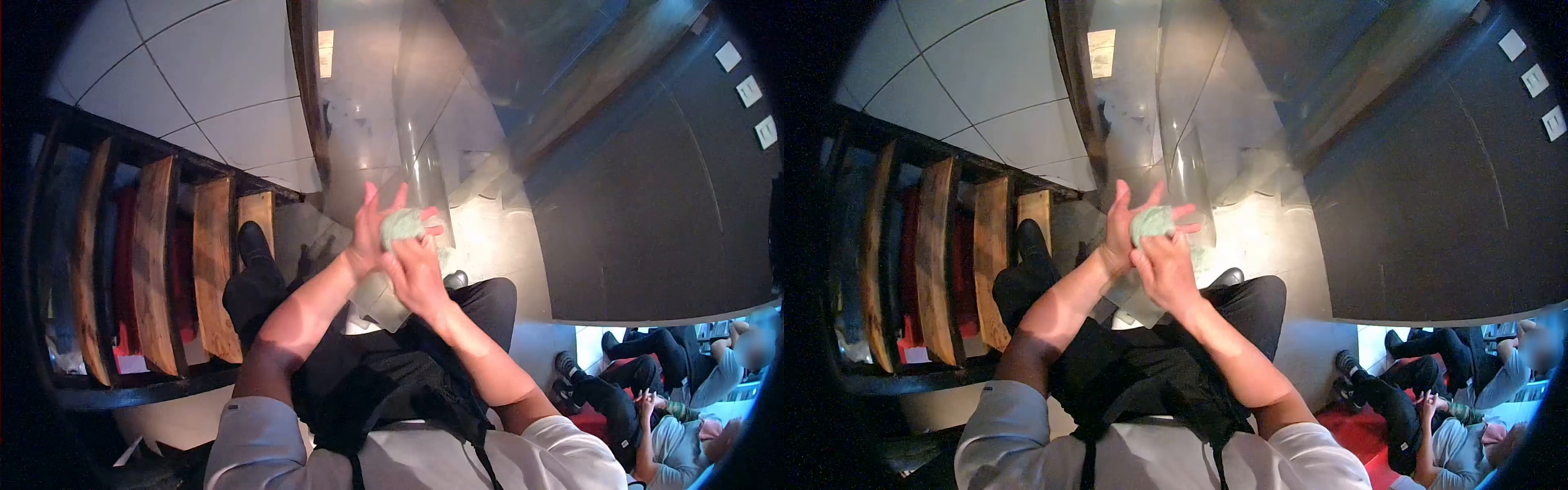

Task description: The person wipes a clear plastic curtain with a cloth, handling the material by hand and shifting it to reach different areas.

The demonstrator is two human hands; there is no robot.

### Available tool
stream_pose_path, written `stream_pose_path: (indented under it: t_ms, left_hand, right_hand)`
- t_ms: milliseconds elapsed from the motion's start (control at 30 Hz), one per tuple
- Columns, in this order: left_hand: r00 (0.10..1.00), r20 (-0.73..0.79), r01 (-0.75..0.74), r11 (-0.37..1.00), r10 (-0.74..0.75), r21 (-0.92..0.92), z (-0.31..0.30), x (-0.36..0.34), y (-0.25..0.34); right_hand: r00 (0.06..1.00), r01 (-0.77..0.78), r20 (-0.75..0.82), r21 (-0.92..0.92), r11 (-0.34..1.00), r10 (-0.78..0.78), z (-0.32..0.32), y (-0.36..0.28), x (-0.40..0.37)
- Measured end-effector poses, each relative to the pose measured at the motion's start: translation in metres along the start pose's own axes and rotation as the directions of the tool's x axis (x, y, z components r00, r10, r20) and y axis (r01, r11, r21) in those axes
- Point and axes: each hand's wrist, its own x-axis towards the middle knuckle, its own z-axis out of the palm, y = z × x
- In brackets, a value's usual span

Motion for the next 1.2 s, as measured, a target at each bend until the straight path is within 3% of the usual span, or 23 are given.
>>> stream_pose_path:
  t_ms: [133, 200, 233, 267, 367, 433, 467, 500, 533, 600, 633, 667, 700, 767, 800, 833, 900, 1000, 1033, 1100, 1133, 1167, 1200]
  left_hand:
    - [0.973, 0.23, 0.012, 0.989, 0.021, -0.144, 0.003, 0.003, -0.007]
    - [0.957, 0.291, 0.092, 0.945, 0.004, -0.315, 0.016, 0.003, -0.018]
    - [0.965, 0.257, 0.098, 0.984, -0.057, -0.151, 0.016, 0.002, -0.023]
    - [0.994, 0.084, 0.062, 0.998, -0.062, 0.008, 0.008, 0.003, -0.028]
    - [0.913, 0.396, 0.172, 0.974, -0.102, -0.147, -0.003, 0.01, -0.012]
    - [0.944, 0.329, 0.078, 0.986, -0.026, -0.147, 0.001, 0.008, -0.006]
    - [0.955, 0.295, 0.036, 0.988, 0.01, -0.15, 0.004, 0.005, -0.005]
    - [0.92, 0.39, 0.016, 0.991, 0.038, -0.133, 0.007, 0.002, -0.001]
    - [0.938, 0.344, 0.029, 0.974, 0.052, -0.226, 0.009, 0.002, -0.004]
    - [0.966, 0.252, 0.047, 0.913, 0.062, -0.405, 0.017, 0.005, -0.017]
    - [0.952, 0.303, 0.089, 0.911, 0.041, -0.403, 0.017, 0.006, -0.025]
    - [0.952, 0.304, 0.245, 0.69, -0.038, -0.681, 0.001, 0.006, -0.029]
    - [0.954, 0.298, 0.092, 0.903, 0.041, -0.419, 0.001, 0.009, -0.03]
    - [0.986, 0.156, 0.042, 0.995, -0.055, 0.088, 0.012, 0.009, -0.021]
    - [0.976, 0.217, 0.017, 1.0, -0.019, 0.012, 0.009, 0.009, -0.012]
    - [0.961, 0.275, 0.002, 0.998, 0.016, -0.068, 0.004, 0.007, -0.006]
    - [0.925, 0.37, -0.018, 0.985, 0.081, -0.171, 0.007, -0.001, 0.0]
    - [0.973, 0.213, 0.05, 0.816, 0.09, -0.575, 0.034, -0.004, -0.006]
    - [0.966, 0.256, 0.124, 0.789, 0.044, -0.602, 0.02, -0.003, -0.013]
    - [0.981, 0.183, -0.011, 0.97, 0.057, -0.241, 0.02, 0.002, -0.028]
    - [0.986, 0.147, -0.075, 0.997, 0.079, -0.035, 0.02, 0.004, -0.031]
    - [0.961, 0.275, 0.014, 0.983, 0.038, -0.184, 0.019, 0.003, -0.025]
    - [0.949, 0.314, 0.024, 0.982, 0.037, -0.188, 0.008, 0.009, -0.024]
  right_hand:
    - [0.999, 0.03, -0.019, -0.438, 0.899, -0.042, -0.01, 0.014, 0.007]
    - [0.984, -0.179, -0.023, -0.168, 0.969, 0.177, -0.02, 0.036, 0.031]
    - [0.973, -0.226, -0.057, -0.021, 0.974, 0.225, -0.02, 0.038, 0.041]
    - [0.99, -0.132, -0.064, -0.07, 0.989, 0.128, -0.012, 0.021, 0.042]
    - [0.99, 0.134, -0.02, -0.137, 0.981, -0.138, 0.014, -0.023, 0.019]
    - [0.966, 0.259, 0.034, -0.08, 0.963, -0.257, 0.014, -0.024, 0.004]
    - [0.978, 0.206, 0.065, -0.16, 0.965, -0.198, 0.006, -0.014, 0.002]
    - [0.986, 0.156, 0.093, -0.244, 0.957, -0.137, -0.01, 0.002, 0.005]
    - [0.99, 0.112, 0.117, -0.329, 0.938, -0.077, -0.021, 0.014, 0.013]
    - [0.988, -0.156, -0.051, -0.25, 0.956, 0.148, -0.031, 0.028, 0.037]
    - [0.968, -0.245, -0.085, -0.082, 0.966, 0.238, -0.029, 0.036, 0.047]
    - [0.985, -0.162, -0.07, -0.101, 0.982, 0.155, -0.021, 0.028, 0.05]
    - [0.996, -0.077, -0.049, -0.113, 0.991, 0.072, -0.005, 0.012, 0.05]
    - [0.998, 0.054, 0.032, -0.081, 0.995, -0.051, 0.007, -0.022, 0.035]
    - [0.992, 0.104, 0.08, -0.043, 0.994, -0.101, 0.008, -0.037, 0.027]
    - [0.989, 0.147, 0.003, -0.035, 0.989, -0.147, 0.012, -0.038, 0.016]
    - [0.998, 0.052, 0.047, -0.094, 0.994, -0.048, -0.001, -0.011, 0.009]
    - [0.998, -0.055, -0.01, -0.281, 0.958, 0.054, -0.023, 0.023, 0.024]
    - [0.986, -0.15, -0.109, -0.243, 0.958, 0.127, -0.023, 0.04, 0.036]
    - [0.983, -0.164, -0.109, -0.148, 0.975, 0.148, -0.023, 0.035, 0.046]
    - [0.981, -0.169, -0.107, -0.094, 0.981, 0.159, -0.014, 0.029, 0.052]
    - [0.818, -0.535, -0.487, -0.452, 0.713, 0.305, 0.034, 0.005, 0.062]
    - [0.854, -0.476, -0.443, -0.453, 0.754, 0.274, 0.039, -0.013, 0.052]
